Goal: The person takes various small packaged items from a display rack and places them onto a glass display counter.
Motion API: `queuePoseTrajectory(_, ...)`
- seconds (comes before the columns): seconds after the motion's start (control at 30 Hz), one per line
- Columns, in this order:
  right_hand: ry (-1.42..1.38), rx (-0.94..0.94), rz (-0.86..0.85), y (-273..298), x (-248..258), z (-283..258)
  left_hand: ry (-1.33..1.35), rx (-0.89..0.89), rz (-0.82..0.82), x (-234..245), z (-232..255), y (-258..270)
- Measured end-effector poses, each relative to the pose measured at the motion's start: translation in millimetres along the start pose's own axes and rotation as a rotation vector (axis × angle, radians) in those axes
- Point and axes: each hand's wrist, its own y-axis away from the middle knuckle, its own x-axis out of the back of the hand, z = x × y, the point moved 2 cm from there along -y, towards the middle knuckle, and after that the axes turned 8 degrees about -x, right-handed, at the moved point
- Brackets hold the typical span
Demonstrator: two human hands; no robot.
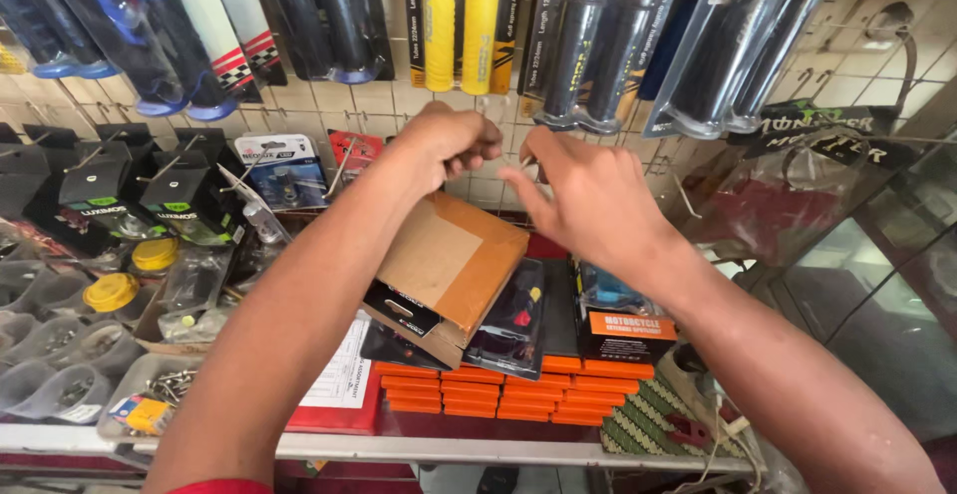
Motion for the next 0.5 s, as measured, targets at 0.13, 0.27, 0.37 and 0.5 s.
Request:
queuePoseTrajectory(0.13,-0.226,0.168,0.035,-8.6,-8.9,2.7,-0.005,-0.024,-0.055,1.3,-13.2,-11.7)
queuePoseTrajectory(0.27,-0.405,0.035,-0.126,-17.4,-18.5,7.3,-0.116,-0.048,-0.107,9.0,-15.2,-8.4)
queuePoseTrajectory(0.37,-0.378,-0.088,-0.195,-26.6,-28.2,14.6,-0.191,-0.076,-0.173,19.2,-8.3,5.2)
queuePoseTrajectory(0.5,-0.386,-0.225,-0.239,-33.9,-45.1,14.5,-0.21,-0.22,-0.196,31.1,10.0,28.7)
